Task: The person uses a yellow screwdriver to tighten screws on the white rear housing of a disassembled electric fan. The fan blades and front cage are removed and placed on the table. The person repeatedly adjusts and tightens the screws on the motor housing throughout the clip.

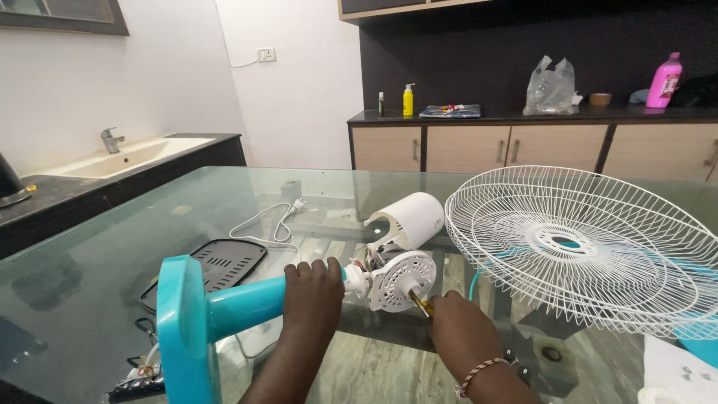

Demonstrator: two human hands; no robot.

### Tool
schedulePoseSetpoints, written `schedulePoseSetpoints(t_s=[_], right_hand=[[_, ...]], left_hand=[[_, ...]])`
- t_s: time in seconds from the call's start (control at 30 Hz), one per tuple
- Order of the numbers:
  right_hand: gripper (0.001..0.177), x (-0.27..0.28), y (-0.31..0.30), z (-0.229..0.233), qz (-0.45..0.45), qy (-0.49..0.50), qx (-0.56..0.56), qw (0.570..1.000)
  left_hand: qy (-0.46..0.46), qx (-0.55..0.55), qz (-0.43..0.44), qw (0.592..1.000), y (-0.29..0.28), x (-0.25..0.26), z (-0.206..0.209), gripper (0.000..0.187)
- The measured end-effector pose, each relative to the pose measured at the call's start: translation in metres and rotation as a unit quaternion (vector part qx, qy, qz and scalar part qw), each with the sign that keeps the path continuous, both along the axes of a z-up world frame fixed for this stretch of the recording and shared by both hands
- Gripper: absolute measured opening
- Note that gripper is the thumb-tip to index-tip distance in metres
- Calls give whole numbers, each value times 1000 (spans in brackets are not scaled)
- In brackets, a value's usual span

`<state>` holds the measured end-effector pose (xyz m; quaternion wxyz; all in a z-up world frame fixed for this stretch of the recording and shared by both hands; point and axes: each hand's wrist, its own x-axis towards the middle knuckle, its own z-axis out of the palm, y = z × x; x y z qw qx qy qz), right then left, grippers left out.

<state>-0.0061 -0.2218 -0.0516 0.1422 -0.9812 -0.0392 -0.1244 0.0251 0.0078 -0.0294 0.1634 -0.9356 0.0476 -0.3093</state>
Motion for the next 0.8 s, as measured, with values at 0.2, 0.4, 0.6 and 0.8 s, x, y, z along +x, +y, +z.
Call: schedulePoseSetpoints(t_s=[0.2, 0.4, 0.6, 0.8], right_hand=[[13, -3, -1, -6, 20, -30, 5, 999], [12, -4, -2, -2, 25, -42, 13, 999], [17, 3, -8, -2, 3, -7, 73, 997], [22, 10, -9, -6, 49, -131, 215, 966]], left_hand=[[36, -5, -34, 999, 15, -3, -9, 34], [126, -2, -84, 988, 30, 1, 0, 43], [285, -37, -53, 956, 43, 20, 28, 46], [375, -90, -38, 922, 51, 29, 53, 50]])
